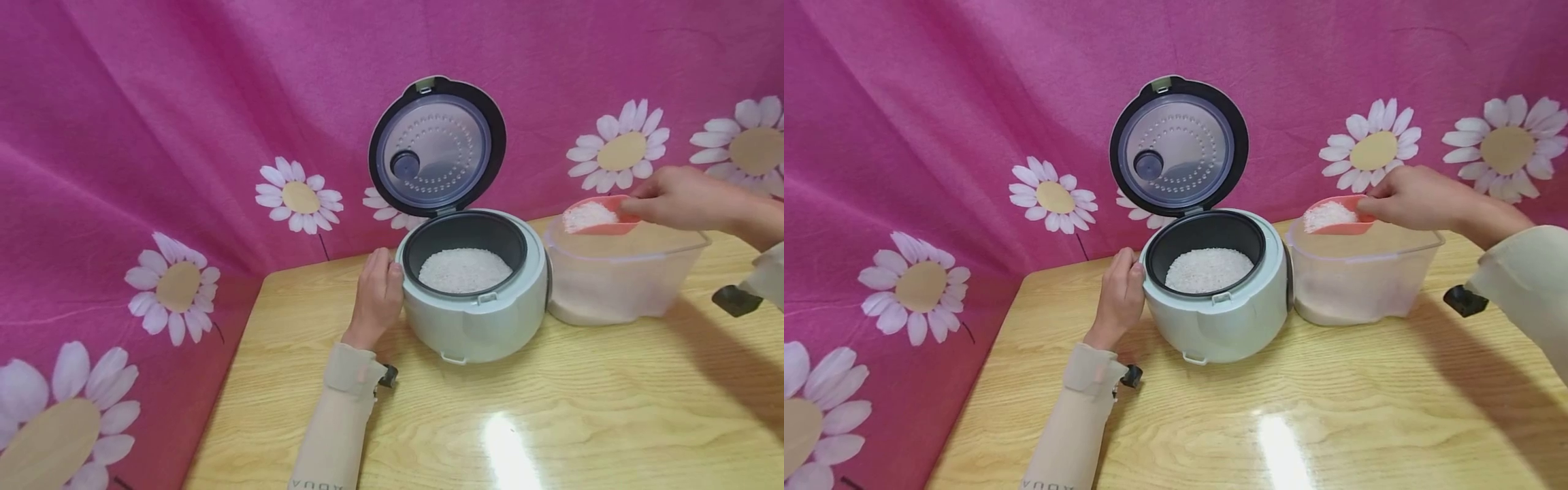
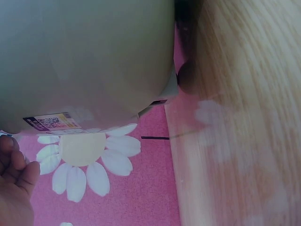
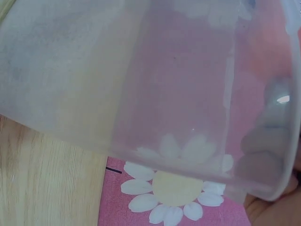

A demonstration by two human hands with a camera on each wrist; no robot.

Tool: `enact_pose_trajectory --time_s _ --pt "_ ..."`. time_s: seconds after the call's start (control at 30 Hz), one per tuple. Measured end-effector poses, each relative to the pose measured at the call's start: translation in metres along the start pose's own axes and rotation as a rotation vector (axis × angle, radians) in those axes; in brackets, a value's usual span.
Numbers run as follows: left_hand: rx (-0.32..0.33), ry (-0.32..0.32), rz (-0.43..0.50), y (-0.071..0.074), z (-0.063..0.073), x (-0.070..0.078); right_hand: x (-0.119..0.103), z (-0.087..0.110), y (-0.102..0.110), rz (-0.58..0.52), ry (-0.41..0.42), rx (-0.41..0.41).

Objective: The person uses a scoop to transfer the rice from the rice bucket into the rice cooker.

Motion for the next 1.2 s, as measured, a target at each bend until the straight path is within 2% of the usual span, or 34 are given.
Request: enact_pose_trajectory --time_s 0.33,0.67,0.97,1.2 --pt "0.001 0.001 -0.01 0.002 -0.001 0.0 -0.006 -0.006 0.009 -0.05 -0.019 0.013" --pt "-0.017 0.029 -0.011 0.0 -0.001 -0.002 -0.043 -0.016 0.014 -0.022 0.035 0.027" --pt "-0.041 0.056 -0.014 -0.002 -0.001 -0.004 -0.082 -0.028 0.018 0.122 0.137 0.036" --pt "-0.032 0.04 -0.012 -0.001 -0.002 -0.002 -0.107 -0.034 0.022 0.207 0.192 0.023"
Point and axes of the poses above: each hand's wrist, its own z-axis away from the middle knuckle, its own y-axis out of the back of the hand, x = y × z, the point moved 10 cm from there along -z, towards the middle knuckle, and after that the axes turned 9 degrees about z, right-handed, at the moved point
